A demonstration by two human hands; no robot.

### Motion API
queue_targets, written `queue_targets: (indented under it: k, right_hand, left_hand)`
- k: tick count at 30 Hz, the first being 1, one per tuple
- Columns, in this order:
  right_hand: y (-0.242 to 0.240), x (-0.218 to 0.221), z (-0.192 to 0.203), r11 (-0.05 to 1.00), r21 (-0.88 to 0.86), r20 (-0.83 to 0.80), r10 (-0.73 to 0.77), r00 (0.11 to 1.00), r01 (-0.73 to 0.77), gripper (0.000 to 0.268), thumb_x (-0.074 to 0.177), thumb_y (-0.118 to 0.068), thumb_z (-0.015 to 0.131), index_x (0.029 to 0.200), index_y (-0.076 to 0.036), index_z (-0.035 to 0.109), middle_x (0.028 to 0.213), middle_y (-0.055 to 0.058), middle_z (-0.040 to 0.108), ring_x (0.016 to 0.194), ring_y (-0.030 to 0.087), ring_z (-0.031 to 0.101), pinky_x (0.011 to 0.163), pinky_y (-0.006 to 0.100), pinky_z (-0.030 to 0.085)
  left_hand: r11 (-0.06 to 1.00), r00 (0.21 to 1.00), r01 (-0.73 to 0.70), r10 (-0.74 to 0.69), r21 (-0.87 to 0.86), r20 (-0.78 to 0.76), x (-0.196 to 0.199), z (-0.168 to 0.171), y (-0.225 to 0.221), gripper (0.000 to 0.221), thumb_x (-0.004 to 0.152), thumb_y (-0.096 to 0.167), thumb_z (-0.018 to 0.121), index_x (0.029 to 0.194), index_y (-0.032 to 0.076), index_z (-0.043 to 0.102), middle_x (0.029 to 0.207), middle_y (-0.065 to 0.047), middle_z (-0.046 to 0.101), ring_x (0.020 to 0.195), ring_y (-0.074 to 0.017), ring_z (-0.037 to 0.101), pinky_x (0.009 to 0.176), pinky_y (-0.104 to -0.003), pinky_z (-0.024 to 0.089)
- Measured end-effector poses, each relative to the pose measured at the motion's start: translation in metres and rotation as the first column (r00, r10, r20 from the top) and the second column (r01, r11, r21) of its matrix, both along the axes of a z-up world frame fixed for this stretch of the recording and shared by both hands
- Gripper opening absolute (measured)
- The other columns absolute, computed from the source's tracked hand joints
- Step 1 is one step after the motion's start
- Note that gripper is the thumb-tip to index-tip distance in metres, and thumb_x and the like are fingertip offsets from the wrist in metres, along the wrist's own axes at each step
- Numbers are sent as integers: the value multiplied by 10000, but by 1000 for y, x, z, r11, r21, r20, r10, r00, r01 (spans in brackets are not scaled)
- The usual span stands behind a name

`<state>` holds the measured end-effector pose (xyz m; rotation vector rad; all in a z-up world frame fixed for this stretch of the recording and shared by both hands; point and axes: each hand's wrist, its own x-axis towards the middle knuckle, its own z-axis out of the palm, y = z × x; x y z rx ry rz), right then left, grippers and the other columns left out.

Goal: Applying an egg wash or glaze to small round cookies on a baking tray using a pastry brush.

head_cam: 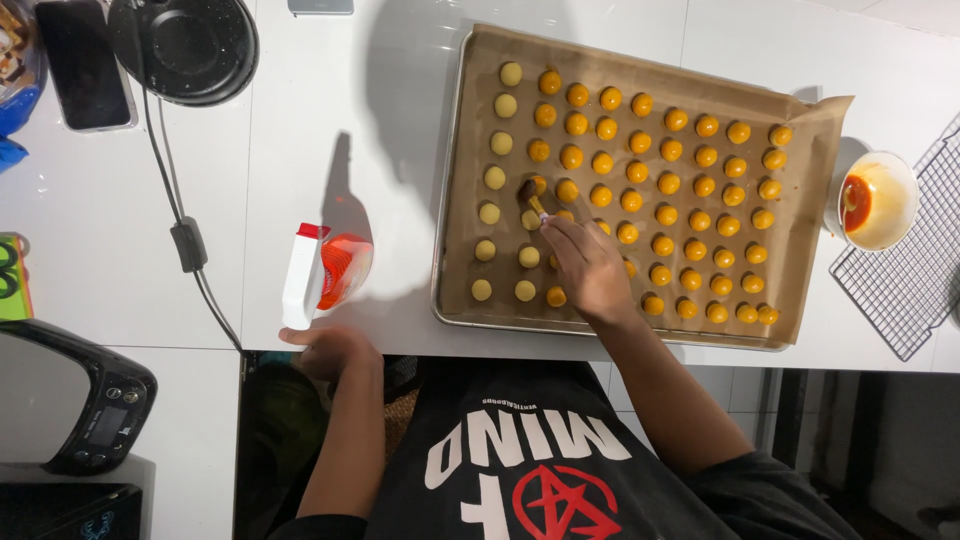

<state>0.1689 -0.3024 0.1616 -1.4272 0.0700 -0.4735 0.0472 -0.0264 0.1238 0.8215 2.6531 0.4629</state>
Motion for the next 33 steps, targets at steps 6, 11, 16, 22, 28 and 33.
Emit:
queue_targets:
  k: [6,11,16,22,28,33]
  right_hand:
    - [-12,-7,13,1000,-14,10,-14,1000,15,130,1053,44,650,1071,-78,606,1019,152,669,903,246,674,872,310,603]
    - [-18,-3,29,999,-27,20,-23,1000,24,135,1052,50,649,1079,-75,605,1022,154,669,908,250,676,876,316,605]
    - [-8,4,47,999,-40,30,-25,999,26,140,1052,56,648,1086,-73,603,1025,155,670,914,255,679,880,322,606]
    - [3,14,45,998,-59,43,-27,999,30,147,1052,63,646,1095,-70,602,1029,157,670,920,261,682,884,329,608]
    - [-9,16,60,996,-85,59,-14,998,19,154,1051,71,644,1104,-67,601,1033,159,671,926,266,685,889,336,610]
    - [2,36,50,994,-107,64,2,998,5,160,1051,77,643,1112,-64,600,1036,161,671,932,271,687,892,342,612]
  left_hand:
    - [1000,1000,15,-15,6,8,7,11,-5,842,915,752,357,1046,-13,682,940,-109,775,889,-335,744,848,-422,561]
    - [1000,1000,24,-24,9,18,1,0,-3,839,916,750,356,1044,-11,683,941,-108,775,889,-331,744,848,-417,561]
    - [1000,999,27,-27,13,26,-3,-10,-2,836,916,748,355,1042,-10,684,942,-107,776,888,-327,744,848,-412,561]
    - [999,999,30,-30,14,38,-1,-5,-3,833,916,746,354,1040,-8,686,943,-105,776,888,-323,745,848,-407,561]
    - [1000,998,19,-19,8,52,-2,-12,3,829,917,743,352,1038,-6,687,943,-104,776,887,-318,745,847,-401,561]
    - [1000,998,4,-4,3,57,-2,-7,6,827,917,741,352,1036,-5,688,944,-102,776,887,-314,745,847,-396,561]
